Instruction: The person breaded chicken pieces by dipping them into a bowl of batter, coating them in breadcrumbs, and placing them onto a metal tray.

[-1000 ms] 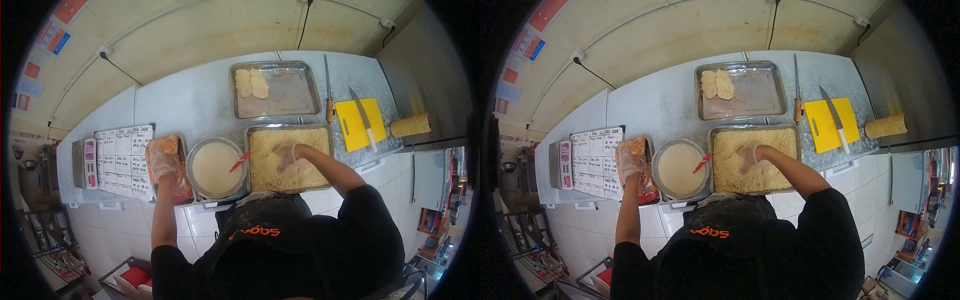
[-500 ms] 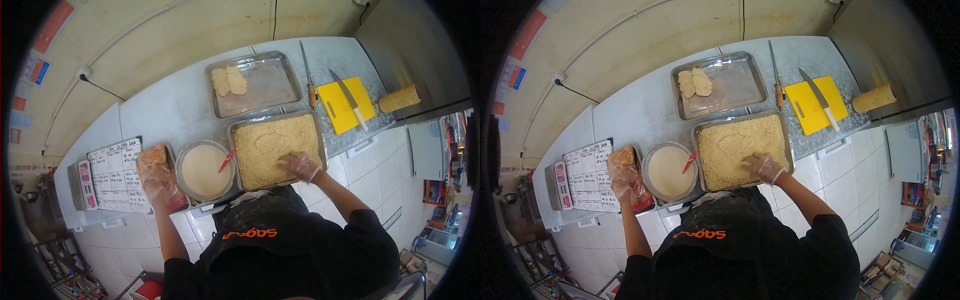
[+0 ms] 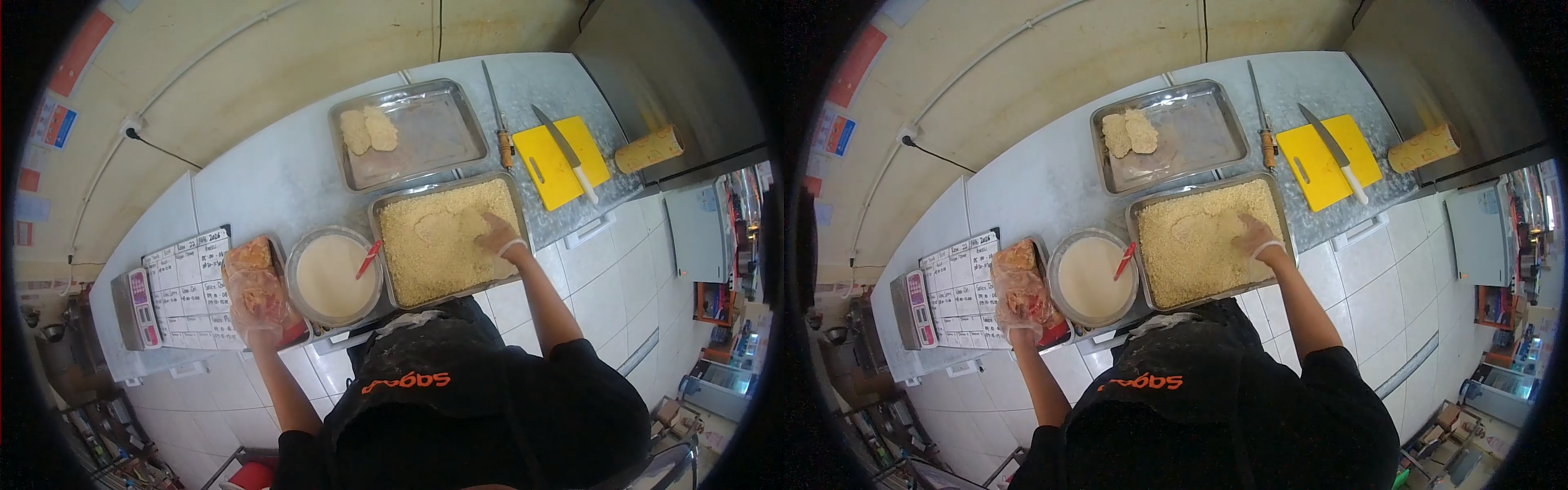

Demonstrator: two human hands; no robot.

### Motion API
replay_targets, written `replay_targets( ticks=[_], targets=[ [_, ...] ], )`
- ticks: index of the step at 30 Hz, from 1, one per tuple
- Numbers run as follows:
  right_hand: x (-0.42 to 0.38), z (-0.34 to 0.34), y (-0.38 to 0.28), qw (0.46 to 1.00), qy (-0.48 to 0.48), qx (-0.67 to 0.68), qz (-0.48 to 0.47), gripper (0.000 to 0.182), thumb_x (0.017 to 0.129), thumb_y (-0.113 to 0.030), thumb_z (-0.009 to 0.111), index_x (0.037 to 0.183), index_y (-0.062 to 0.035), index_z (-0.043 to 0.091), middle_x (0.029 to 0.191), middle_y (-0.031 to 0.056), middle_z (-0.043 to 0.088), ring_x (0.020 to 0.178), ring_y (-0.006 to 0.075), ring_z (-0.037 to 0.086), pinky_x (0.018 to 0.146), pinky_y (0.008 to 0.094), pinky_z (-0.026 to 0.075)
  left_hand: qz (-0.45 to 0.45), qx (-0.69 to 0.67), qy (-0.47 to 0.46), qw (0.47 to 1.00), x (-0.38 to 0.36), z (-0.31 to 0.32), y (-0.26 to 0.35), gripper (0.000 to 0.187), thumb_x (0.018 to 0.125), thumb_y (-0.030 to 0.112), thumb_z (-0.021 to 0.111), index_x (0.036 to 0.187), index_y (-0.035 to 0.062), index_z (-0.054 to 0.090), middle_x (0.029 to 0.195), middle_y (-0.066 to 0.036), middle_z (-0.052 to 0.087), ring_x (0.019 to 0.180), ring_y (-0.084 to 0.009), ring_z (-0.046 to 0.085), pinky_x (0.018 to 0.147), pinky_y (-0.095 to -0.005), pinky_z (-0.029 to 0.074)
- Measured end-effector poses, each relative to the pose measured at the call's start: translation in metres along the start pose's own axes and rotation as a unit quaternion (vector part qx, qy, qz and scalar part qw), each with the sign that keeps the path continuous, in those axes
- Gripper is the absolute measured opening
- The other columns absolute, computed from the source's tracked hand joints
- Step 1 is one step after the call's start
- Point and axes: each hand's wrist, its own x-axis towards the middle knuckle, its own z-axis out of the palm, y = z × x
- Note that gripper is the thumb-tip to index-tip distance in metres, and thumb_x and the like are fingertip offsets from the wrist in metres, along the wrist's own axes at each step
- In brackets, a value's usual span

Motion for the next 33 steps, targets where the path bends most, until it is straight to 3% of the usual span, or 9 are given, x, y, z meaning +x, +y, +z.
replay_targets(
  ticks=[2, 4, 6, 13, 16, 19, 22, 26, 33],
  targets=[
    [-0.002, -0.027, -0.039, 0.998, -0.051, -0.017, -0.035, 0.065, 0.077, -0.025, 0.072, 0.135, -0.0009, 0.053, 0.118, 0.0243, 0.065, 0.113, 0.0388, 0.061, 0.098, 0.0393, 0.048, 0.071, 0.094, -0.011, 0.993, -0.008, -0.009, -0.013, 0.046, 0.092, 0.031, 0.068, 0.13, 0.01, 0.052, 0.123, -0.006, 0.058, 0.109, -0.0229, 0.058, 0.092, -0.0348, 0.052],
    [0.004, -0.043, -0.086, 0.989, -0.124, -0.056, -0.064, 0.064, 0.081, -0.028, 0.069, 0.135, 0.0013, 0.053, 0.12, 0.0254, 0.064, 0.113, 0.0384, 0.062, 0.098, 0.0392, 0.049, -0.063, -0.061, -0.02, 0.996, -0.009, -0.025, 0.008, 0.045, 0.091, 0.028, 0.072, 0.127, 0.0107, 0.052, 0.123, -0.005, 0.058, 0.109, -0.022, 0.058, 0.09, -0.0346, 0.052],
    [0.016, -0.024, -0.088, 0.982, -0.129, -0.083, -0.113, 0.069, 0.084, -0.036, 0.067, 0.139, 0.0016, 0.048, 0.13, 0.0258, 0.059, 0.121, 0.0381, 0.057, 0.103, 0.0401, 0.045, -0.338, -0.401, -0.019, 0.851, -0.008, -0.048, 0.075, 0.043, 0.089, 0.025, 0.075, 0.123, 0.0107, 0.054, 0.121, -0.005, 0.059, 0.107, -0.0214, 0.059, 0.087, -0.0339, 0.053],
    [0.015, 0.063, -0.103, 0.902, -0.107, -0.38, -0.174, 0.096, 0.088, -0.065, 0.054, 0.157, -0.007, 0.019, 0.162, 0.0177, 0.02, 0.149, 0.0355, 0.021, 0.118, 0.0543, 0.019, -0.289, -0.327, -0.103, 0.894, -0.018, -0.058, 0.114, 0.038, 0.088, 0.017, 0.074, 0.12, 0.0082, 0.056, 0.114, -0.009, 0.062, 0.101, -0.0211, 0.062, 0.081, -0.0333, 0.055],
    [0.017, 0.053, -0.087, 0.892, -0.098, -0.385, -0.214, 0.098, 0.088, -0.068, 0.051, 0.158, -0.0086, 0.016, 0.165, 0.0128, 0.015, 0.151, 0.0343, 0.014, 0.118, 0.0581, 0.017, -0.239, -0.194, -0.134, 0.942, -0.037, -0.05, 0.126, 0.034, 0.089, 0.017, 0.072, 0.117, 0.0067, 0.056, 0.111, -0.009, 0.062, 0.097, -0.0202, 0.063, 0.08, -0.0322, 0.054],
    [0.021, 0.044, -0.077, 0.907, -0.093, -0.346, -0.222, 0.097, 0.087, -0.069, 0.05, 0.158, -0.011, 0.019, 0.164, 0.011, 0.017, 0.151, 0.0339, 0.015, 0.117, 0.0585, 0.017, -0.177, -0.031, -0.193, 0.965, -0.037, -0.042, 0.182, 0.038, 0.088, 0.027, 0.071, 0.115, 0.0037, 0.057, 0.109, -0.013, 0.063, 0.101, -0.0223, 0.061, 0.087, -0.0347, 0.049],
    [0.022, 0.036, -0.079, 0.901, -0.093, -0.354, -0.233, 0.095, 0.085, -0.063, 0.057, 0.156, -0.0104, 0.024, 0.163, 0.0145, 0.019, 0.149, 0.0361, 0.019, 0.116, 0.0601, 0.02, -0.169, -0.175, -0.226, 0.943, -0.047, -0.007, 0.155, 0.034, 0.089, 0.025, 0.072, 0.113, 0.0047, 0.059, 0.11, -0.013, 0.063, 0.101, -0.0221, 0.061, 0.086, -0.0355, 0.049],
    [0.025, 0.039, -0.073, 0.898, -0.074, -0.353, -0.251, 0.094, 0.085, -0.062, 0.059, 0.156, -0.0108, 0.025, 0.163, 0.0138, 0.02, 0.149, 0.037, 0.019, 0.115, 0.0607, 0.02, -0.187, -0.131, -0.283, 0.932, -0.044, -0.016, 0.215, 0.028, 0.089, 0.02, 0.071, 0.11, 0.0028, 0.063, 0.099, -0.011, 0.068, 0.091, -0.0204, 0.066, 0.08, -0.0331, 0.053],
    [0.023, 0.036, -0.05, 0.916, -0.059, -0.328, -0.223, 0.094, 0.087, -0.062, 0.056, 0.157, -0.0099, 0.021, 0.165, 0.0144, 0.013, 0.15, 0.039, 0.016, 0.116, 0.0597, 0.02, -0.129, -0.146, -0.358, 0.913, -0.037, 0.004, 0.207, 0.035, 0.086, 0.02, 0.072, 0.116, 0.0008, 0.068, 0.1, -0.015, 0.072, 0.09, -0.0207, 0.069, 0.08, -0.0328, 0.053]
  ],
)
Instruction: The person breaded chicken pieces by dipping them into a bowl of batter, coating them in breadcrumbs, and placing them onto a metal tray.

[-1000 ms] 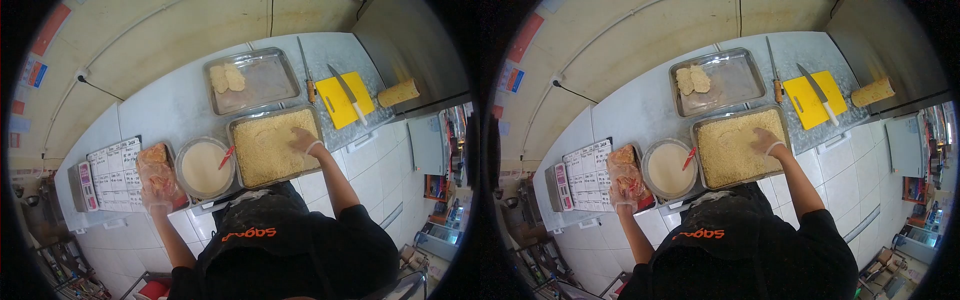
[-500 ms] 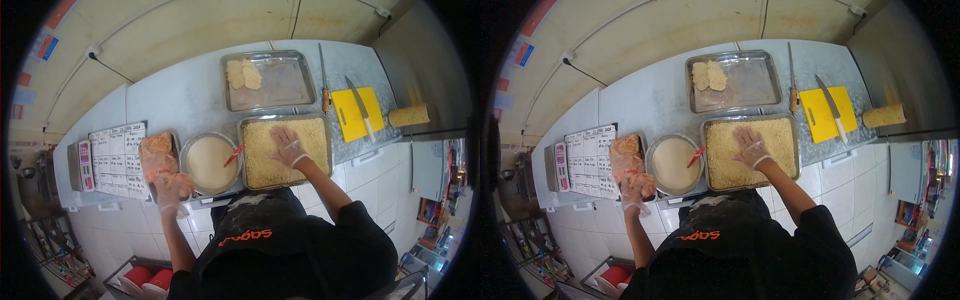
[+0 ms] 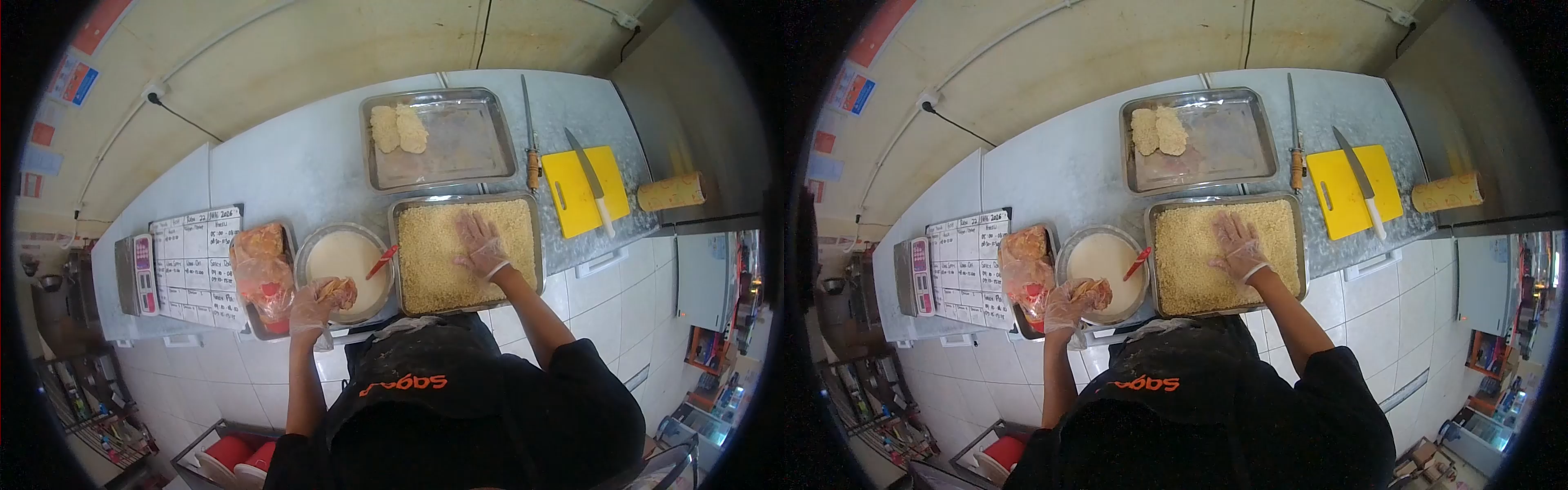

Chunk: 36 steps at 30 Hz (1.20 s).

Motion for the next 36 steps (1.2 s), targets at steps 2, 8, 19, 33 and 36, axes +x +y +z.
replay_targets(
  ticks=[2, 8, 19, 33, 36],
  targets=[
    [0.002, -0.007, -0.001, 0.999, -0.022, 0.0, 0.029, 0.092, 0.089, -0.061, 0.055, 0.158, -0.0101, 0.019, 0.165, 0.0139, 0.01, 0.151, 0.0383, 0.013, 0.117, 0.0586, 0.019, 0.024, 0.055, -0.001, 0.998, 0.01, -0.002, -0.013, 0.032, 0.087, 0.021, 0.07, 0.112, 0.0009, 0.069, 0.099, -0.016, 0.072, 0.09, -0.0235, 0.069, 0.08, -0.0346, 0.053],
    [-0.024, -0.015, 0.02, 0.992, 0.089, 0.06, 0.063, 0.075, 0.09, -0.051, 0.06, 0.148, -0.0075, 0.04, 0.15, 0.0198, 0.041, 0.137, 0.0358, 0.04, 0.109, 0.0471, 0.037, 0.053, 0.107, -0.013, 0.993, 0.006, -0.012, 0.012, 0.031, 0.088, 0.026, 0.066, 0.108, 0.0019, 0.071, 0.098, -0.017, 0.072, 0.088, -0.0288, 0.069, 0.079, -0.0393, 0.052],
    [0.003, -0.02, 0.015, 0.59, -0.073, 0.736, 0.324, 0.067, 0.081, -0.041, 0.077, 0.123, 0.0077, 0.06, 0.116, 0.0172, 0.067, 0.096, 0.0219, 0.066, 0.084, 0.0358, 0.053, 0.022, 0.06, -0.07, 0.996, 0.013, -0.004, 0.018, 0.024, 0.089, 0.025, 0.07, 0.095, 0.0023, 0.075, 0.077, -0.007, 0.068, 0.069, -0.0128, 0.062, 0.064, -0.0288, 0.048],
    [-0.018, -0.105, -0.031, 0.966, 0.065, 0.197, 0.156, 0.05, 0.078, -0.03, 0.074, 0.119, -0.0032, 0.064, 0.107, 0.0257, 0.068, 0.101, 0.0416, 0.064, 0.088, 0.0468, 0.05, 0.085, 0.04, -0.047, 0.995, 0.007, -0.006, 0.004, 0.026, 0.087, 0.021, 0.074, 0.104, 0.001, 0.076, 0.084, -0.006, 0.073, 0.074, -0.012, 0.065, 0.067, -0.0264, 0.051],
    [-0.034, -0.147, -0.033, 0.98, 0.04, 0.15, 0.121, 0.044, 0.078, -0.027, 0.074, 0.115, -0.0042, 0.066, 0.102, 0.0252, 0.068, 0.096, 0.0418, 0.065, 0.084, 0.0472, 0.051, 0.042, -0.005, -0.067, 0.997, 0.008, -0.007, 0.0, 0.025, 0.085, 0.018, 0.074, 0.103, -0.0001, 0.075, 0.086, -0.007, 0.073, 0.075, -0.0123, 0.066, 0.068, -0.0267, 0.052]
  ],
)
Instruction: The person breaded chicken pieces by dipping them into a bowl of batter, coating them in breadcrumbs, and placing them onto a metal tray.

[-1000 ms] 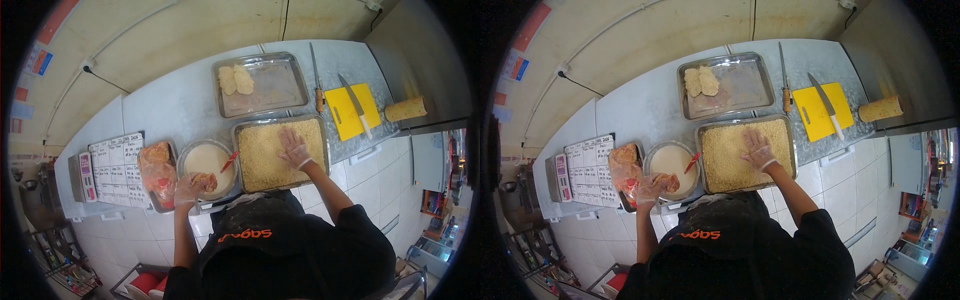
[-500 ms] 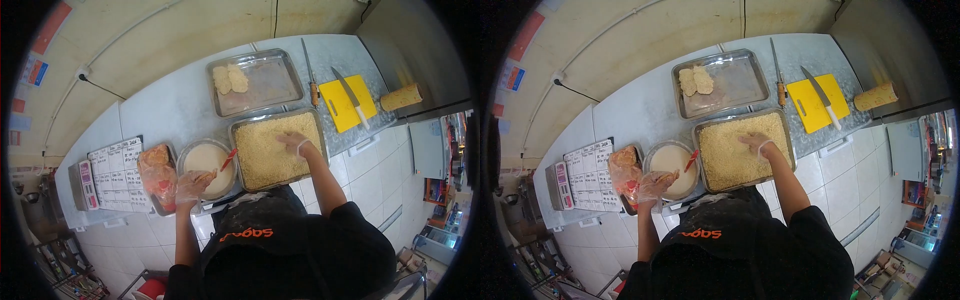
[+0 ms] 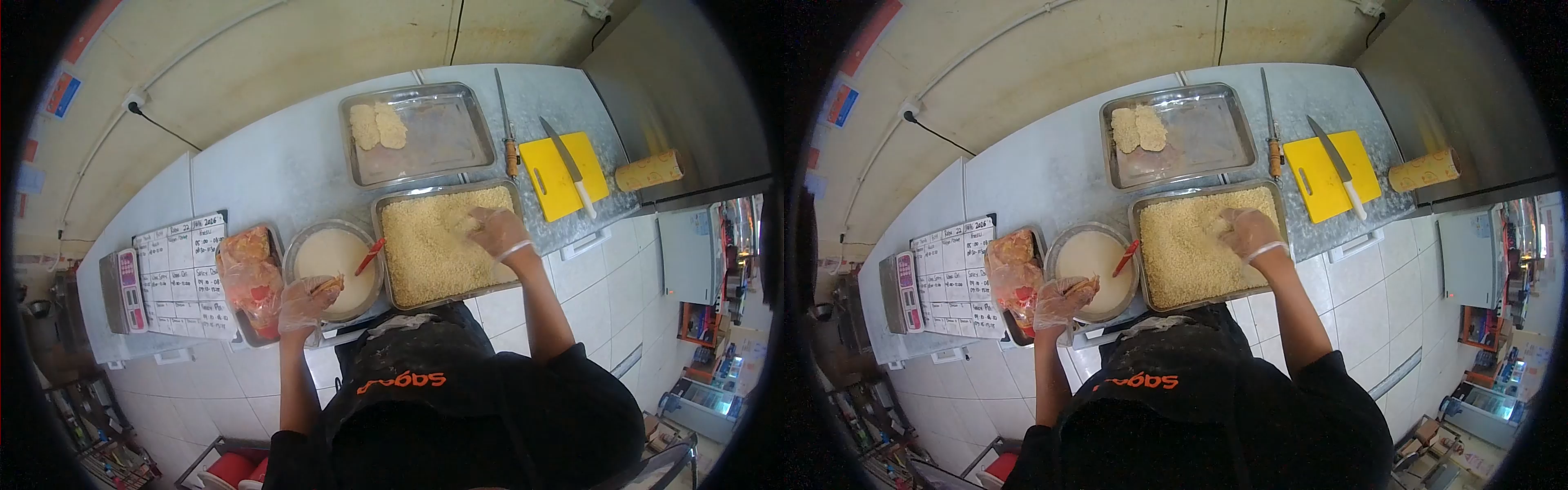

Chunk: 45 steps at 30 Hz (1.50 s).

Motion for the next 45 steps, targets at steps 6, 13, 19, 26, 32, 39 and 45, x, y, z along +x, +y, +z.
replay_targets(
  ticks=[6, 13, 19, 26, 32, 39, 45],
  targets=[
    [-0.014, -0.018, 0.014, 0.999, -0.02, 0.008, -0.027, 0.036, 0.075, -0.023, 0.076, 0.106, -0.0045, 0.071, 0.094, 0.0233, 0.069, 0.089, 0.039, 0.066, 0.08, 0.0443, 0.052, -0.016, 0.073, 0.042, 0.996, -0.009, -0.002, 0.02, 0.029, 0.081, 0.023, 0.072, 0.102, 0.0025, 0.076, 0.079, -0.01, 0.072, 0.072, -0.0155, 0.067, 0.069, -0.032, 0.052],
    [0.024, -0.051, 0.019, 0.991, -0.098, 0.015, -0.092, 0.035, 0.077, -0.021, 0.077, 0.109, -0.0078, 0.072, 0.093, 0.0228, 0.069, 0.086, 0.0377, 0.066, 0.079, 0.041, 0.053, -0.028, 0.076, 0.073, 0.994, -0.013, -0.004, 0.034, 0.029, 0.082, 0.022, 0.069, 0.102, 0.0026, 0.076, 0.078, -0.009, 0.072, 0.071, -0.0147, 0.067, 0.069, -0.0314, 0.051],
    [0.107, -0.078, 0.001, 0.977, -0.149, 0.037, -0.149, 0.038, 0.079, -0.022, 0.077, 0.115, -0.0107, 0.071, 0.087, 0.0237, 0.068, 0.079, 0.0351, 0.067, 0.076, 0.0385, 0.051, -0.062, 0.056, 0.104, 0.991, -0.016, -0.005, 0.043, 0.025, 0.085, 0.019, 0.066, 0.102, 0.0032, 0.076, 0.075, -0.009, 0.071, 0.07, -0.0147, 0.066, 0.066, -0.0327, 0.05],
    [0.261, -0.047, 0.012, 0.951, -0.193, 0.017, -0.241, 0.043, 0.074, -0.021, 0.081, 0.115, -0.0096, 0.071, 0.106, 0.0163, 0.072, 0.096, 0.0261, 0.067, 0.09, 0.0382, 0.051, -0.077, 0.09, 0.158, 0.98, -0.019, -0.006, 0.02, 0.022, 0.084, 0.012, 0.069, 0.102, 0.0022, 0.076, 0.081, -0.013, 0.074, 0.069, -0.0181, 0.068, 0.066, -0.0325, 0.053],
    [0.401, 0.018, 0.06, 0.955, -0.184, -0.025, -0.234, 0.052, 0.075, -0.021, 0.081, 0.123, -0.009, 0.065, 0.118, 0.0189, 0.067, 0.11, 0.0337, 0.063, 0.098, 0.041, 0.047, -0.142, 0.009, 0.154, 0.978, -0.023, -0.006, 0.035, 0.018, 0.085, 0.004, 0.07, 0.101, -0.0023, 0.075, 0.077, -0.005, 0.071, 0.066, -0.0082, 0.062, 0.06, -0.0242, 0.05],
    [0.389, 0.033, 0.047, 0.966, -0.05, -0.16, -0.196, 0.062, 0.087, -0.027, 0.067, 0.142, -0.0102, 0.047, 0.124, 0.024, 0.063, 0.114, 0.0397, 0.06, 0.099, 0.0446, 0.046, -0.135, 0.058, 0.141, 0.979, -0.013, -0.014, 0.027, 0.018, 0.085, 0.009, 0.07, 0.099, -0.0006, 0.075, 0.074, -0.007, 0.07, 0.066, -0.0124, 0.063, 0.063, -0.0281, 0.051],
    [0.213, 0.081, -0.049, 0.906, -0.068, 0.148, -0.392, 0.033, 0.097, -0.033, 0.054, 0.113, -0.0077, 0.067, 0.109, 0.0192, 0.067, 0.1, 0.0348, 0.064, 0.089, 0.0422, 0.05, -0.029, 0.055, 0.235, 0.97, 0.011, -0.01, -0.008, 0.021, 0.087, 0.015, 0.067, 0.103, 0.0034, 0.074, 0.083, -0.012, 0.072, 0.074, -0.0187, 0.067, 0.07, -0.0336, 0.052]
  ],
)
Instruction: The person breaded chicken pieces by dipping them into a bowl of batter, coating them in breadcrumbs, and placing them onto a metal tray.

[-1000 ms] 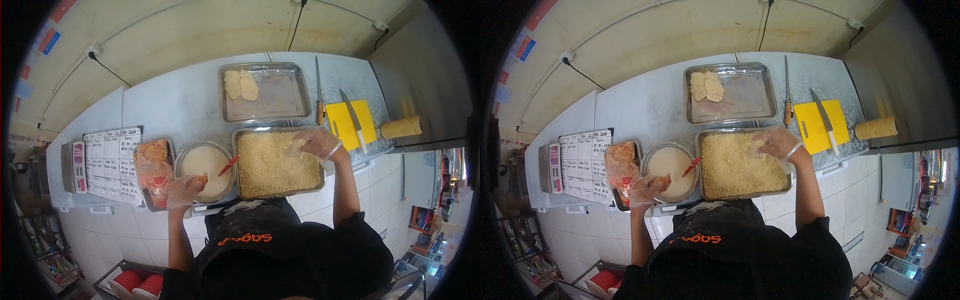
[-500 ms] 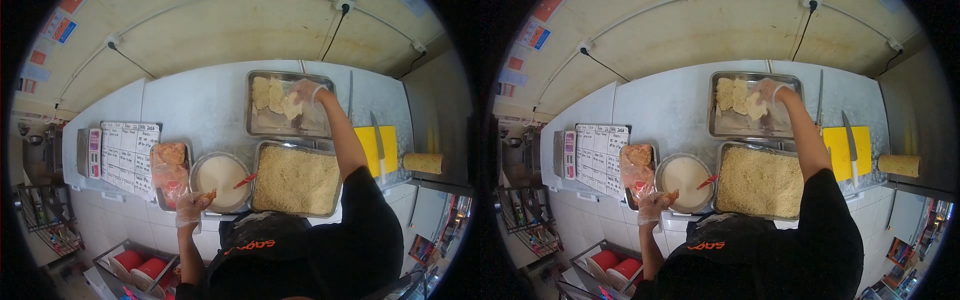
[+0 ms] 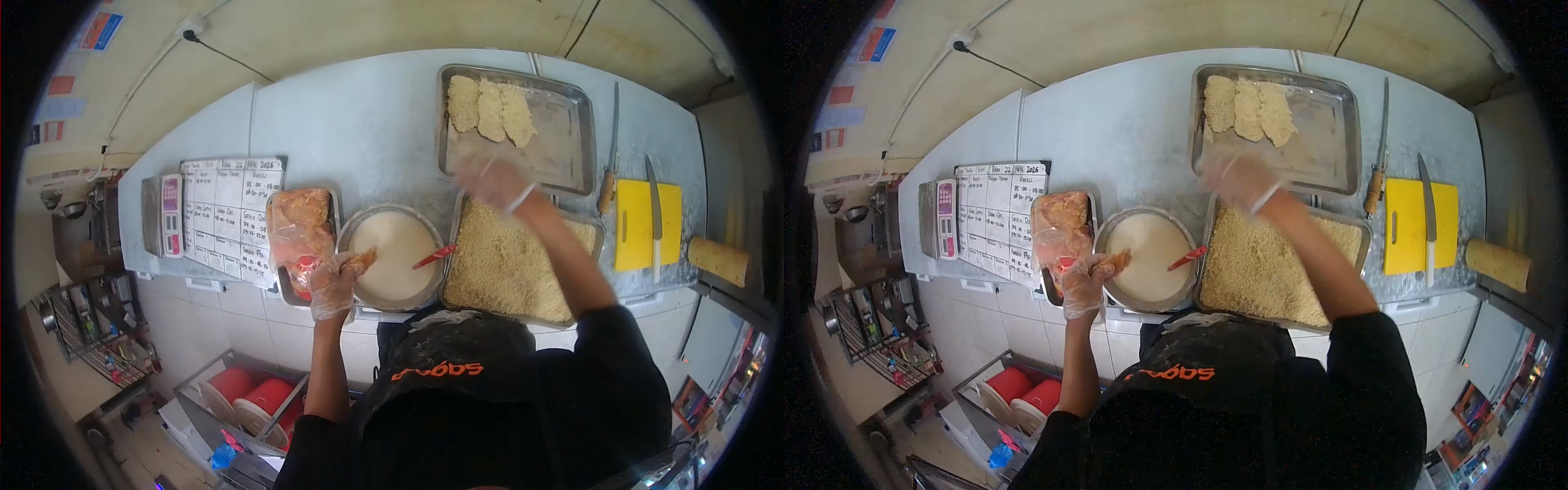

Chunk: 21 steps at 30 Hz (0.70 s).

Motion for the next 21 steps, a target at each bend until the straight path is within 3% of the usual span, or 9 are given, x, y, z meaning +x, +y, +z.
replay_targets(
  ticks=[1, 2, 4, 7, 10, 14, 17, 21],
  targets=[
    [-0.001, 0.023, -0.034, 0.987, -0.114, -0.106, 0.044, 0.028, 0.097, -0.033, 0.054, 0.103, -0.0088, 0.068, 0.1, 0.0118, 0.067, 0.096, 0.0311, 0.063, 0.084, 0.0447, 0.05, 0.034, 0.007, 0.03, 0.999, 0.002, 0.004, -0.004, 0.021, 0.087, 0.016, 0.067, 0.103, 0.0044, 0.074, 0.085, -0.012, 0.073, 0.076, -0.0213, 0.068, 0.071, -0.0354, 0.053],
    [-0.008, 0.041, -0.065, 0.979, -0.152, -0.138, 0.001, 0.023, 0.095, -0.031, 0.056, 0.092, -0.0105, 0.066, 0.096, 0.006, 0.066, 0.092, 0.0278, 0.062, 0.078, 0.0446, 0.049, 0.081, 0.072, 0.035, 0.993, 0.004, 0.007, -0.011, 0.021, 0.087, 0.017, 0.066, 0.104, 0.0057, 0.073, 0.087, -0.013, 0.072, 0.078, -0.0247, 0.069, 0.072, -0.0378, 0.053],
    [-0.03, 0.082, -0.093, 0.975, -0.072, -0.193, -0.081, 0.013, 0.083, -0.025, 0.06, 0.08, -0.0127, 0.061, 0.078, 0.0049, 0.062, 0.086, 0.0241, 0.062, 0.071, 0.0414, 0.05, 0.175, 0.2, 0.047, 0.963, 0.007, 0.009, -0.026, 0.021, 0.087, 0.017, 0.065, 0.104, 0.0085, 0.073, 0.09, -0.014, 0.072, 0.082, -0.0314, 0.069, 0.074, -0.0426, 0.053],
    [-0.05, 0.118, -0.101, 0.959, -0.053, -0.278, -0.033, 0.01, 0.08, -0.024, 0.061, 0.08, -0.0144, 0.061, 0.081, 0.0025, 0.061, 0.09, 0.0226, 0.058, 0.073, 0.0393, 0.047, 0.197, 0.307, -0.072, 0.928, 0.0, 0.011, -0.035, 0.021, 0.087, 0.017, 0.062, 0.105, 0.0113, 0.072, 0.091, -0.016, 0.07, 0.089, -0.0359, 0.068, 0.077, -0.047, 0.053],
    [-0.058, 0.123, -0.105, 0.957, -0.082, -0.276, -0.016, 0.007, 0.078, -0.021, 0.061, 0.081, -0.0147, 0.062, 0.085, 0.0022, 0.061, 0.094, 0.0221, 0.055, 0.075, 0.0398, 0.044, 0.234, 0.274, -0.157, 0.919, -0.016, 0.009, -0.032, 0.02, 0.087, 0.015, 0.062, 0.104, 0.0118, 0.072, 0.091, -0.015, 0.071, 0.088, -0.0338, 0.068, 0.076, -0.0453, 0.053],
    [-0.065, 0.119, -0.109, 0.957, -0.035, -0.288, -0.007, 0.009, 0.079, -0.021, 0.06, 0.084, -0.0147, 0.063, 0.087, 0.0027, 0.061, 0.092, 0.0221, 0.056, 0.075, 0.0398, 0.045, 0.244, 0.268, -0.19, 0.912, -0.015, 0.001, -0.012, 0.023, 0.089, 0.024, 0.062, 0.104, 0.0098, 0.071, 0.096, -0.015, 0.072, 0.087, -0.0356, 0.068, 0.079, -0.0455, 0.053],
    [-0.063, 0.114, -0.115, 0.95, -0.027, -0.31, 0.009, 0.011, 0.08, -0.022, 0.06, 0.085, -0.0143, 0.065, 0.086, 0.0035, 0.06, 0.09, 0.0225, 0.056, 0.076, 0.0398, 0.045, 0.139, 0.191, -0.21, 0.949, 0.004, 0.002, 0.007, 0.027, 0.09, 0.029, 0.062, 0.106, 0.0081, 0.071, 0.097, -0.017, 0.071, 0.091, -0.0364, 0.067, 0.081, -0.0459, 0.052],
    [-0.073, 0.123, -0.112, 0.95, -0.055, -0.308, 0.011, 0.014, 0.08, -0.023, 0.059, 0.088, -0.0133, 0.066, 0.087, 0.0048, 0.061, 0.09, 0.0237, 0.056, 0.075, 0.0408, 0.046, 0.182, 0.253, -0.129, 0.941, 0.022, 0.016, -0.017, 0.025, 0.09, 0.023, 0.061, 0.106, 0.0076, 0.071, 0.096, -0.019, 0.071, 0.091, -0.0387, 0.066, 0.081, -0.0479, 0.051]
  ],
)
